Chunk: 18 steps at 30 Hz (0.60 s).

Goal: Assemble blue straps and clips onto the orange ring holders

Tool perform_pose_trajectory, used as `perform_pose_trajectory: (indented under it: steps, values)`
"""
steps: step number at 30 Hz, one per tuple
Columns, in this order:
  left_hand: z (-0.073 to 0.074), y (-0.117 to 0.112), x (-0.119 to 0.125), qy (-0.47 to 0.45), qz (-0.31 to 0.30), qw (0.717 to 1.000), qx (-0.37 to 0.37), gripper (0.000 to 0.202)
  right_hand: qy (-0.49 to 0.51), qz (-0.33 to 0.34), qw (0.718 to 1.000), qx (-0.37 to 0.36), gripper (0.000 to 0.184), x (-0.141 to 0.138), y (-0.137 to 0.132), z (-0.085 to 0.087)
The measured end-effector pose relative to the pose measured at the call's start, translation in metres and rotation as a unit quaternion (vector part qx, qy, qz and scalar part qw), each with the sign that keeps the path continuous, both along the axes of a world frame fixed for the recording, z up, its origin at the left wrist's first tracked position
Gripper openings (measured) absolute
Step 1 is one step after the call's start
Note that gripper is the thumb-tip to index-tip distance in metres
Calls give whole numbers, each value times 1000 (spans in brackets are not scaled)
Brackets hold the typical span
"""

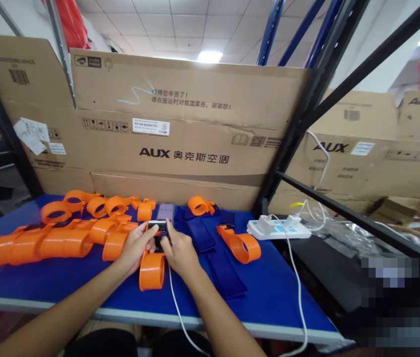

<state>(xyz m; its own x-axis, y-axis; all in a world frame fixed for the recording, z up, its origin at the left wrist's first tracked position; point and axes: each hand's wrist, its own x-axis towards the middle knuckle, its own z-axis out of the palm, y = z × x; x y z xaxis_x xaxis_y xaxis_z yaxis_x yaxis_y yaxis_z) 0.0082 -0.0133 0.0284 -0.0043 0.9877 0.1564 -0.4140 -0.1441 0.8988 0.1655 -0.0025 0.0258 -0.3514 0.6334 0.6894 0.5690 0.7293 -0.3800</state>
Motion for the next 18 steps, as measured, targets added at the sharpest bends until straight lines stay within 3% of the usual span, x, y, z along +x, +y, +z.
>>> perform_pose_trajectory:
  steps: [5,11,14,18]
  values:
    - [-1,2,0,-33,-11,999,-22,40,22,2,999,-35,51,0,0,3]
    - [-2,4,-2,-137,-57,982,-113,42,22,69,993,-94,50,7,6,8]
    - [0,4,-4,-166,-70,972,-152,43,8,55,997,-58,45,10,8,7]
    - [3,1,-3,-180,-85,969,-150,42,-31,3,999,14,42,10,7,3]
